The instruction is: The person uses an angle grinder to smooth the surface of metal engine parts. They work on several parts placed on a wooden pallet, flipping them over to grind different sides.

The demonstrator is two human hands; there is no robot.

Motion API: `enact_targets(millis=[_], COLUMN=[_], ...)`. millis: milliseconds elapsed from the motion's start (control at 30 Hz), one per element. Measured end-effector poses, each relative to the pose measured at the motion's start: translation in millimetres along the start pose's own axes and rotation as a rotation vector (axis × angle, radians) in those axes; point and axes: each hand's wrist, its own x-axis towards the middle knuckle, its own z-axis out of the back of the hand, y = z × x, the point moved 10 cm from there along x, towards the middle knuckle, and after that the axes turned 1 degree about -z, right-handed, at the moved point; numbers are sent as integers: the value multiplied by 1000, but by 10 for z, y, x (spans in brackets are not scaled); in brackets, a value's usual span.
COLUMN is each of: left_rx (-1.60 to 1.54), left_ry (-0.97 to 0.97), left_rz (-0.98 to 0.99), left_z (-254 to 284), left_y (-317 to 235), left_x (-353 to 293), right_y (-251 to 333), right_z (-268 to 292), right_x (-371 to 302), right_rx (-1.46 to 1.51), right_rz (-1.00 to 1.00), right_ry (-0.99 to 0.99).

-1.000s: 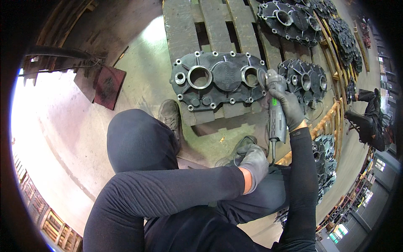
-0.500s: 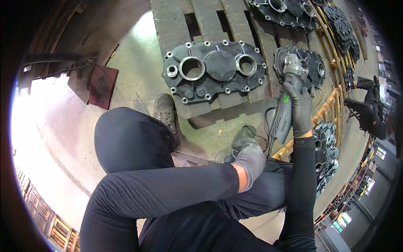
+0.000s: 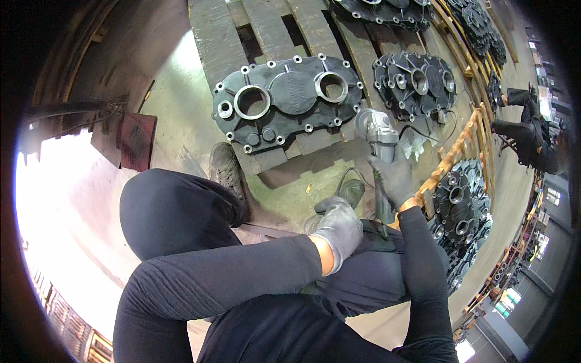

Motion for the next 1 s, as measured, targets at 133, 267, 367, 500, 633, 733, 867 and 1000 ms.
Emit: enact_targets(millis=[133,267,367,500,633,733,867,1000], left_rx=[-16,-33,-23,-33,-60,-90,-113,-89], left_ry=[12,113,143,143,196,210,191,164], left_rz=[69,25,4,5,-2,3,4,2], left_z=[-29,-83,-119,-93,-126,-139,-112,-99], left_y=[43,71,87,97,108,122,134,139], left_x=[46,73,114,114,126,134,109,95], right_y=[-7,45,19,41,67,49,92,147], right_z=[-30,44,67,54,21,-9,-59,-69], right_x=[25,91,160,198,240,264,292,334], right_rx=[-83,-163,-210,-180,-169,-204,-189,-194], right_rz=[-28,5,6,-55,-11,-36,-9,29], right_ry=[17,-21,-33,13,13,27,26,-1])
